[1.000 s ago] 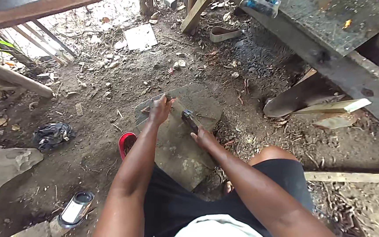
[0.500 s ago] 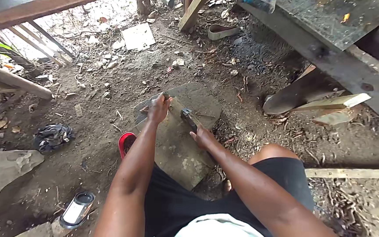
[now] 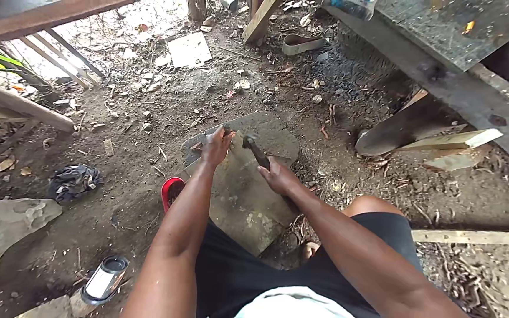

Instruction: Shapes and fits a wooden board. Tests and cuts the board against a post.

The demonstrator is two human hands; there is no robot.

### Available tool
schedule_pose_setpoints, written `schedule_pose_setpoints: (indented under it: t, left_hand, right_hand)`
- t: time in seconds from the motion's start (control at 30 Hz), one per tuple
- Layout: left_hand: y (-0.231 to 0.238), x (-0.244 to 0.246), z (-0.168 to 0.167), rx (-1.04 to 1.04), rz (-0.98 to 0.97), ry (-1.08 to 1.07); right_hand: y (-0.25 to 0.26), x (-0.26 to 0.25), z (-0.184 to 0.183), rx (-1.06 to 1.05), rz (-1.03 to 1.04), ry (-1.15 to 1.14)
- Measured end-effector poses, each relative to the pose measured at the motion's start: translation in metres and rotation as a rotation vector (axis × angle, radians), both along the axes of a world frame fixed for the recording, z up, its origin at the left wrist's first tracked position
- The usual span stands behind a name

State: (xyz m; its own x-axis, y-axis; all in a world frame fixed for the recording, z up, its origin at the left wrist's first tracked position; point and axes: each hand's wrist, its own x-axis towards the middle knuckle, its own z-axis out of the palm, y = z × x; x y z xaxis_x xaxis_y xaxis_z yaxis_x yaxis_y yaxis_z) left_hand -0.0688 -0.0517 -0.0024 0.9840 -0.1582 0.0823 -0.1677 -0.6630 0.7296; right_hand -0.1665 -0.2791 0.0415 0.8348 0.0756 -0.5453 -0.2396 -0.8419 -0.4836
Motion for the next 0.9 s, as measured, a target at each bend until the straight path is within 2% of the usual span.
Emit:
schedule_pose_setpoints:
  t: [0.07, 0.17, 0.23, 0.27, 0.3, 0.37, 0.4, 0.43, 0.5, 0.6, 0.67, 0.7, 0.73, 0.8, 0.9]
  left_hand:
    - [0.0, 0.0, -0.001, -0.005, -0.002, -0.001]
    - [0.001, -0.001, -0.004, -0.016, -0.004, -0.039]
    - [0.0, -0.002, -0.005, -0.014, 0.002, -0.052]
    - [0.0, -0.003, -0.005, -0.014, 0.0, -0.056]
    - [-0.001, -0.003, -0.005, -0.014, -0.005, -0.062]
    - [-0.001, -0.007, -0.006, -0.005, -0.026, -0.053]
    - [-0.002, -0.011, -0.008, 0.004, -0.049, -0.044]
    - [-0.003, -0.011, -0.007, 0.005, -0.061, -0.043]
    - [-0.004, -0.004, -0.002, 0.019, -0.072, -0.011]
    - [-0.006, -0.005, 0.0, 0.038, -0.092, 0.013]
    - [-0.005, -0.003, 0.002, 0.045, -0.093, 0.012]
    - [-0.004, -0.003, 0.002, 0.051, -0.096, 0.018]
    - [-0.004, -0.005, 0.002, 0.065, -0.101, 0.029]
    - [-0.006, -0.003, 0.003, 0.09, -0.112, 0.035]
    - [-0.007, -0.006, 0.0, 0.083, -0.07, 0.07]
  right_hand:
    - [0.004, -0.002, 0.052, 0.089, -0.027, -0.212]
    - [0.017, -0.012, 0.129, 0.229, -0.059, -0.688]
    - [0.026, -0.014, 0.15, 0.302, -0.092, -0.951]
    - [0.029, -0.013, 0.144, 0.309, -0.101, -1.002]
    - [0.03, -0.01, 0.126, 0.273, -0.087, -0.96]
    - [0.023, 0.001, 0.085, 0.085, 0.039, -0.56]
    - [0.018, 0.008, 0.073, 0.029, 0.08, -0.353]
    - [0.015, 0.017, 0.074, -0.008, 0.105, -0.248]
    - [0.014, 0.019, 0.095, -0.017, 0.129, -0.295]
    - [0.02, -0.005, 0.115, 0.105, 0.028, -0.619]
    - [0.025, -0.008, 0.097, 0.131, -0.025, -0.715]
    - [0.024, -0.005, 0.081, 0.084, 0.004, -0.623]
    - [0.021, -0.001, 0.07, 0.018, 0.053, -0.429]
    - [0.014, 0.01, 0.062, 0.03, 0.046, -0.175]
    - [0.006, 0.001, 0.041, 0.162, -0.127, -0.126]
